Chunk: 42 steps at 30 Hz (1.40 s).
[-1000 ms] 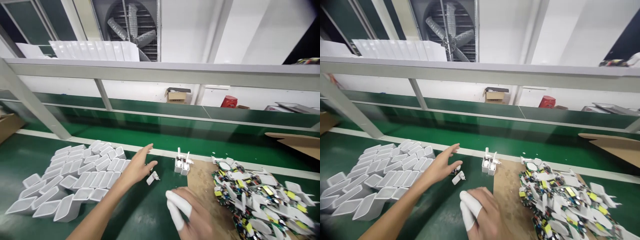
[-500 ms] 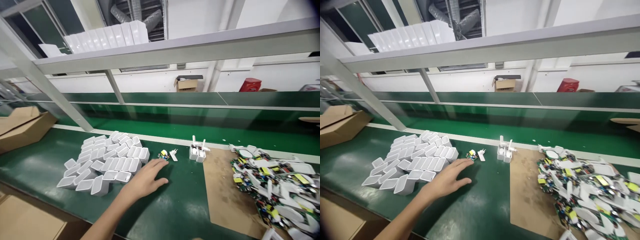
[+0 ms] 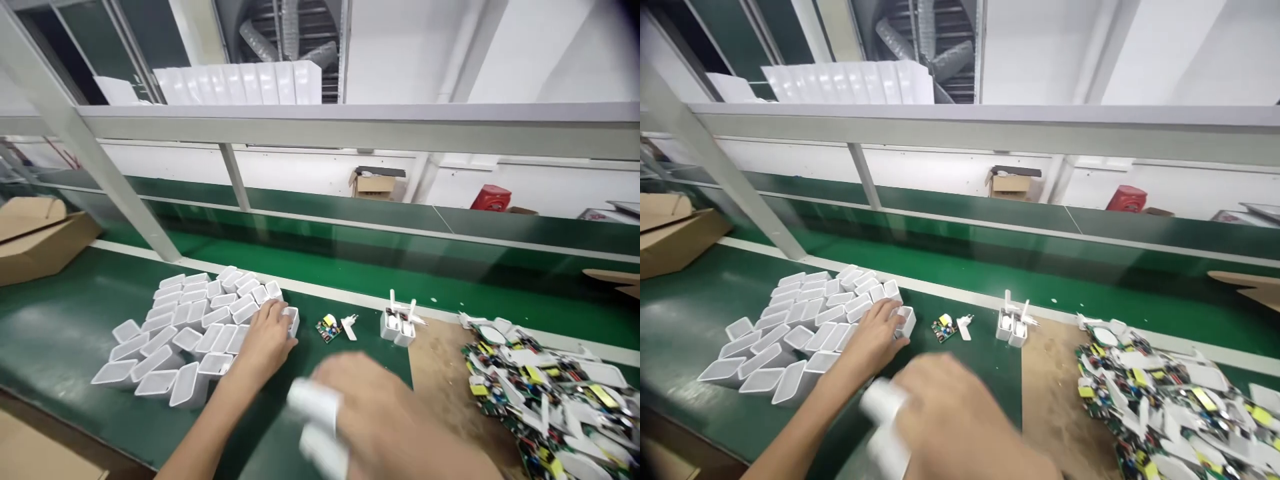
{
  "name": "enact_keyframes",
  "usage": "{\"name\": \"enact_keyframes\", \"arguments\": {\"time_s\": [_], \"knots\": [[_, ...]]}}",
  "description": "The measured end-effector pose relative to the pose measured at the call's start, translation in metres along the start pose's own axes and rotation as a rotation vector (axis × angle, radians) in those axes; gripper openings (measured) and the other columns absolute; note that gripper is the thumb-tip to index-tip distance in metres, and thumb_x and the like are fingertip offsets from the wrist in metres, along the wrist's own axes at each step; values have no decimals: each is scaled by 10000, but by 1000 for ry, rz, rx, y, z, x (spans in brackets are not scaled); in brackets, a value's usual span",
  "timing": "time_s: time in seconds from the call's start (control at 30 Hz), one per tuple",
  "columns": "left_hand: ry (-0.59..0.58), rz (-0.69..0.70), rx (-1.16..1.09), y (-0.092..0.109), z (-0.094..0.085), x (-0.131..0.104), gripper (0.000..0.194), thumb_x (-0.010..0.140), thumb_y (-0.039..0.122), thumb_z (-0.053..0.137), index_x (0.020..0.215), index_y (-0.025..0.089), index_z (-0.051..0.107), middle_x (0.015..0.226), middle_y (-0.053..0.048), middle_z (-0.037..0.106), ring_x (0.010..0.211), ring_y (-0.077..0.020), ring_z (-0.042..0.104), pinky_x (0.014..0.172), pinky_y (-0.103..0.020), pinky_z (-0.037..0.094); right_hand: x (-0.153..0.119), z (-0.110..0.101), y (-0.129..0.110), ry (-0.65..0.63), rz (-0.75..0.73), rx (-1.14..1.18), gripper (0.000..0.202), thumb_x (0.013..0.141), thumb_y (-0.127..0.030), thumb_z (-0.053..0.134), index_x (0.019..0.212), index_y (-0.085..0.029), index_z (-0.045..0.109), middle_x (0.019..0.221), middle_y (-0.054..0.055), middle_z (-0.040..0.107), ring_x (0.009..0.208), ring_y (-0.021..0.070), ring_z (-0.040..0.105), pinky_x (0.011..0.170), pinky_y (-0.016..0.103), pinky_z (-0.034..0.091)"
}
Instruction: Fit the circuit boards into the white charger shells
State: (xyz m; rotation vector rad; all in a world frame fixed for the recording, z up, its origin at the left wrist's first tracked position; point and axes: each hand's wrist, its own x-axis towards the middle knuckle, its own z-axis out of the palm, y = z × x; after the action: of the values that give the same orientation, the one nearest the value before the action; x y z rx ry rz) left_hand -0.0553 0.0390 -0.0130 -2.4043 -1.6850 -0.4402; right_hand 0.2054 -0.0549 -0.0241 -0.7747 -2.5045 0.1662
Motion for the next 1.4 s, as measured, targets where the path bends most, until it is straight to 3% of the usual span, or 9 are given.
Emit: {"name": "enact_keyframes", "arguments": {"time_s": [0.13,0.27,0.43,0.63,0.8,0.97,1.1,1.27,1.4], "knots": [[27,16,-17,8,-3,3,124,848,44,694,871,164,716,1311,-180,697,1346,-456,566,1046,-622,538,77,-15,61,-248,254,-129,625,871,-2,551,1492,-79,562,1612,210,507,1530,363,418,1249,583,369],[67,95,-148,17,-15,2,125,904,72,648,878,192,673,1342,-136,698,1333,-393,611,1039,-561,574,101,-3,87,-312,257,-132,614,777,-28,628,1387,-96,620,1498,192,616,1413,335,542,1207,504,428],[33,97,-312,23,-26,-15,110,1009,169,553,916,215,590,1528,-153,580,1267,-336,699,960,-485,638,67,-4,73,-282,314,-154,328,835,-93,582,1147,-138,676,1178,153,689,1105,322,658,1010,480,549],[-143,235,-431,51,-24,-20,109,1007,137,550,953,225,585,1559,-122,556,1338,-326,664,994,-460,642,-27,-24,65,-45,442,-231,357,904,-181,534,1249,-201,624,1181,125,679,975,289,710,808,419,615],[-250,312,-574,81,-2,6,195,928,94,649,1071,222,616,1480,-146,601,1342,-352,636,1041,-500,613,-66,-17,81,3,487,-227,564,849,-185,635,1409,-169,571,1331,155,684,1200,325,681,974,469,610],[-306,117,-833,84,20,15,748,864,146,779,1516,288,441,1517,-131,549,1383,-334,594,1150,-526,528,-75,-12,90,-63,519,-164,572,828,-169,635,1399,-184,609,1273,140,727,1199,334,692,970,482,619],[-366,-33,-915,83,42,6,1043,786,228,892,1641,300,298,1539,-166,530,1410,-395,559,1163,-603,484,-67,-20,87,58,540,-55,507,867,-167,577,1371,-214,600,1218,109,732,1080,286,744,892,423,651],[-250,-32,-971,85,62,-4,989,857,205,830,1652,337,256,1461,-131,611,1348,-348,612,1141,-561,508,-43,-42,74,255,414,77,469,980,-197,582,1444,-230,517,1341,121,670,1143,230,738,930,331,654],[-105,88,-968,89,60,-5,927,943,186,743,1667,353,188,1450,-121,620,1316,-304,627,1126,-512,530,-34,-34,67,329,352,-52,515,990,-187,593,1496,-207,495,1331,148,689,1174,266,736,947,380,659]]}}
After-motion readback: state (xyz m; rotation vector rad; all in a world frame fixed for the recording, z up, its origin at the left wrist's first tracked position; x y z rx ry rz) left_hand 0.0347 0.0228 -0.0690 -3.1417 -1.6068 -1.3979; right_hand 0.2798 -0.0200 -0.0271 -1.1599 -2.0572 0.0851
